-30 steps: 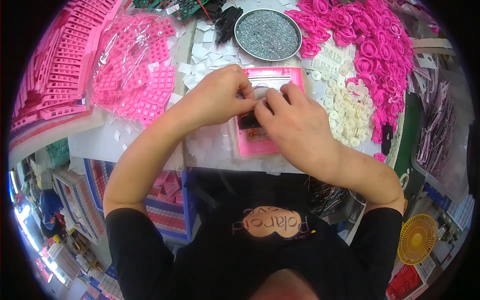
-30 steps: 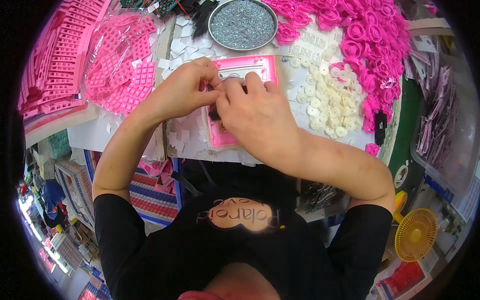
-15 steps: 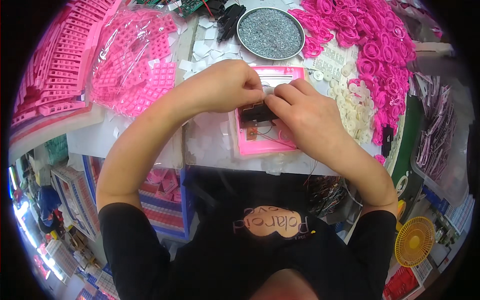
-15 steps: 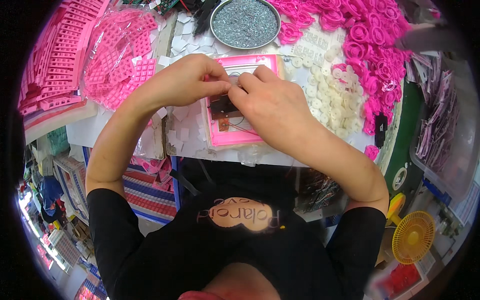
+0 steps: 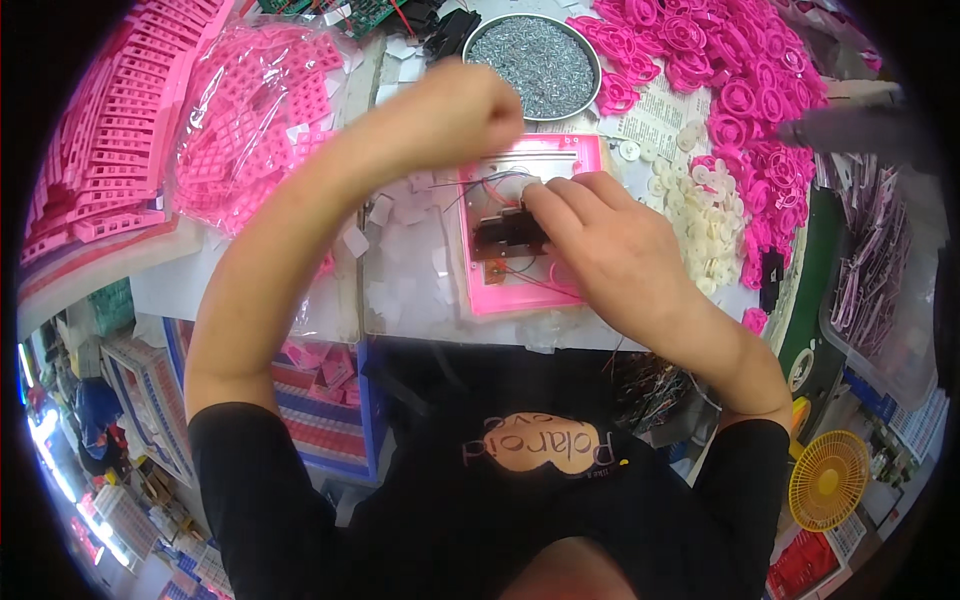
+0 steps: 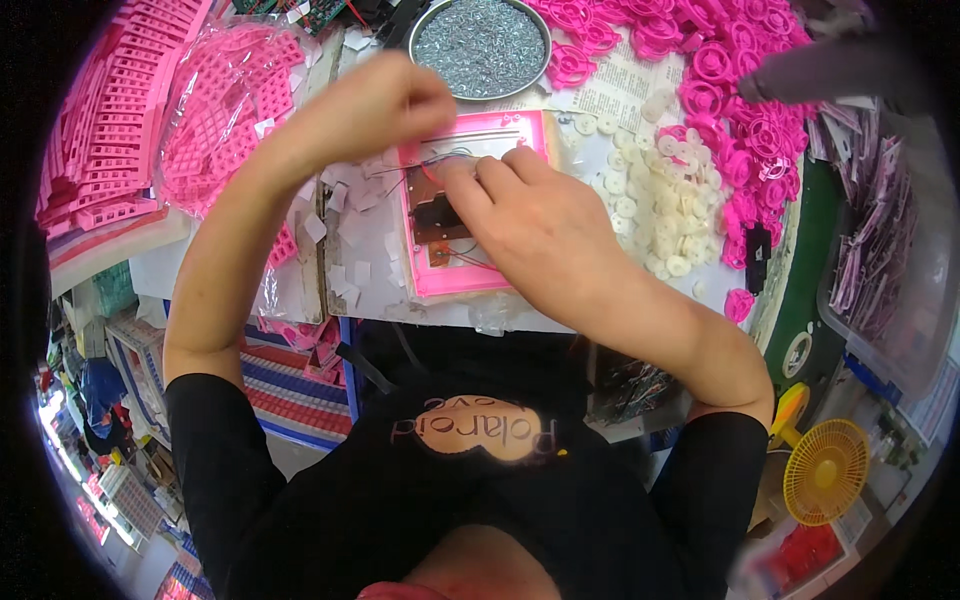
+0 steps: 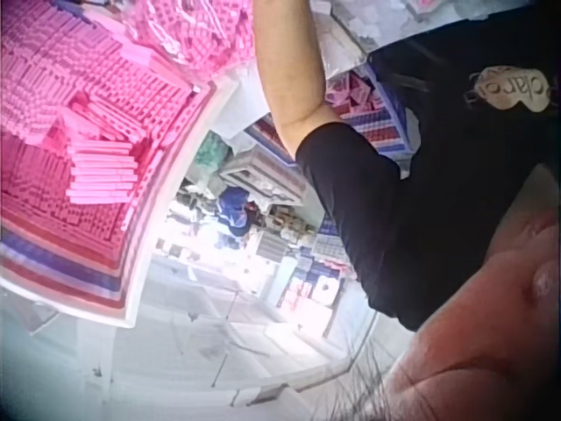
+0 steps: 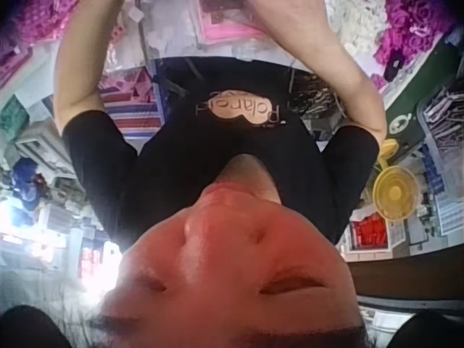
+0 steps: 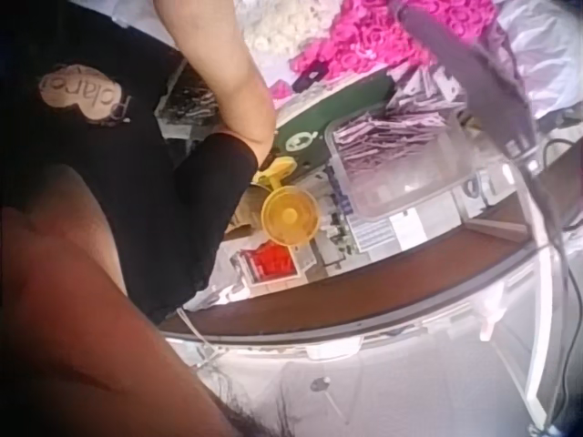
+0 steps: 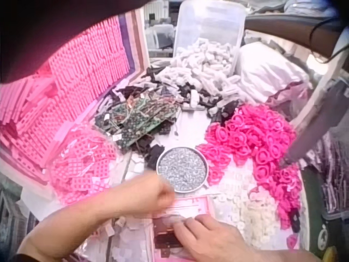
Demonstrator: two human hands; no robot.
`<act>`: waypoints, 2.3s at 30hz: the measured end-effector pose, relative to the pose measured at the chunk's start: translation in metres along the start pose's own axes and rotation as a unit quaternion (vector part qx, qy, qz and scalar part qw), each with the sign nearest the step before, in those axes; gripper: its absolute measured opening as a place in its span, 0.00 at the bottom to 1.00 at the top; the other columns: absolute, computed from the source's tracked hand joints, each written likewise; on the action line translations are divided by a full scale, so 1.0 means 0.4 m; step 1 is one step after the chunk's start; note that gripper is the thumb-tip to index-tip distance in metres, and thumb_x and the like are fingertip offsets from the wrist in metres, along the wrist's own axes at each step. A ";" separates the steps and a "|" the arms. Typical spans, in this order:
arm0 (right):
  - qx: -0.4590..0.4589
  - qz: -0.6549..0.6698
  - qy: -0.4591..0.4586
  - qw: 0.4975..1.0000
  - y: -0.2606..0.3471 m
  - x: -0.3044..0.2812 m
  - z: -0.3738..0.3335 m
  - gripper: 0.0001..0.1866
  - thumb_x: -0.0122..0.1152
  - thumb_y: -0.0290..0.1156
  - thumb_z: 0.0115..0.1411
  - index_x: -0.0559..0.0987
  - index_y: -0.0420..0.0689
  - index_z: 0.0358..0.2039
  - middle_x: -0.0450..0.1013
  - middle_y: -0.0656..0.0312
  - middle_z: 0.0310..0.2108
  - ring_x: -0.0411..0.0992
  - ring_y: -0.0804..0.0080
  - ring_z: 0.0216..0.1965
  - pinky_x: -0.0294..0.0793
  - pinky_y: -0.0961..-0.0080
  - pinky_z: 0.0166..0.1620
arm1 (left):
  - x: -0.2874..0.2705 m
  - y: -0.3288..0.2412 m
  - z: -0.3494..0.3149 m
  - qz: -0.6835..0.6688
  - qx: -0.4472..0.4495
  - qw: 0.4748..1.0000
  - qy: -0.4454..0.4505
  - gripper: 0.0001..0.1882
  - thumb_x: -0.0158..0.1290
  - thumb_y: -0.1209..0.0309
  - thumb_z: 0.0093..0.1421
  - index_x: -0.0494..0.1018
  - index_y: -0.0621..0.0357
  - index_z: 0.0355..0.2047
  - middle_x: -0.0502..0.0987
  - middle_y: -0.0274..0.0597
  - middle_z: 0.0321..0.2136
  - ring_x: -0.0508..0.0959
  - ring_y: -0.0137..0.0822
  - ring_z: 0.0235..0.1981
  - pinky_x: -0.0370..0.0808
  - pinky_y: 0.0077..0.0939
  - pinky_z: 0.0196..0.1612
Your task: Assembling a toy piggy bank by gluing in electronic components and wires.
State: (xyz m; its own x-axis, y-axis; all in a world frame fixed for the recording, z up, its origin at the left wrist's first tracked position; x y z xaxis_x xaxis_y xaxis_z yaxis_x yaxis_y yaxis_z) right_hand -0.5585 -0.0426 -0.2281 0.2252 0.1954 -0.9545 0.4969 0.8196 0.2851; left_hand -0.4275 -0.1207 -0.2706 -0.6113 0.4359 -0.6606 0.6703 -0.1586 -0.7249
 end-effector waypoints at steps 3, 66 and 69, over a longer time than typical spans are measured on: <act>0.011 0.058 -0.060 0.996 -0.019 -0.071 -0.004 0.29 0.72 0.24 0.48 0.76 0.39 0.52 0.75 0.55 0.51 0.74 0.56 0.52 0.77 0.68 0.50 | -0.059 0.055 0.060 0.277 0.070 0.922 -0.260 0.11 0.58 0.62 0.59 0.80 0.56 0.34 0.80 0.44 0.34 0.81 0.48 0.34 0.78 0.41 0.35; -0.105 0.541 -0.264 0.791 -0.043 -0.093 0.045 0.16 0.61 0.30 0.63 0.65 0.42 0.46 0.66 0.63 0.20 0.64 0.74 0.20 0.72 0.69 0.30 | 0.137 -0.078 -0.266 0.164 0.046 0.938 -0.301 0.27 0.71 0.62 0.44 0.76 0.49 0.46 0.77 0.31 0.38 0.75 0.35 0.42 0.57 0.44 0.49; -0.125 0.515 -0.248 0.811 -0.039 -0.089 0.057 0.16 0.61 0.29 0.63 0.65 0.42 0.45 0.67 0.62 0.20 0.65 0.75 0.20 0.72 0.70 0.29 | 0.134 -0.076 -0.270 0.155 0.059 0.934 -0.315 0.26 0.70 0.63 0.44 0.77 0.49 0.45 0.77 0.31 0.37 0.75 0.34 0.41 0.57 0.44 0.49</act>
State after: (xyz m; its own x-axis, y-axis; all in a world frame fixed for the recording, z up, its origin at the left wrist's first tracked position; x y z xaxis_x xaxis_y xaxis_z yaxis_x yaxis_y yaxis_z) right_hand -0.5550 -0.0745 -0.1966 0.7535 0.6554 -0.0516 -0.3395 0.4551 0.8232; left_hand -0.4352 0.0033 -0.2629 -0.5460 -0.2502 -0.7996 0.8284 -0.3035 -0.4707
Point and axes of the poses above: each hand's wrist, its own z-axis towards the middle knuckle, its own x-axis out of the palm, y = z × x, the point moved 8 cm from there along z, towards the middle knuckle
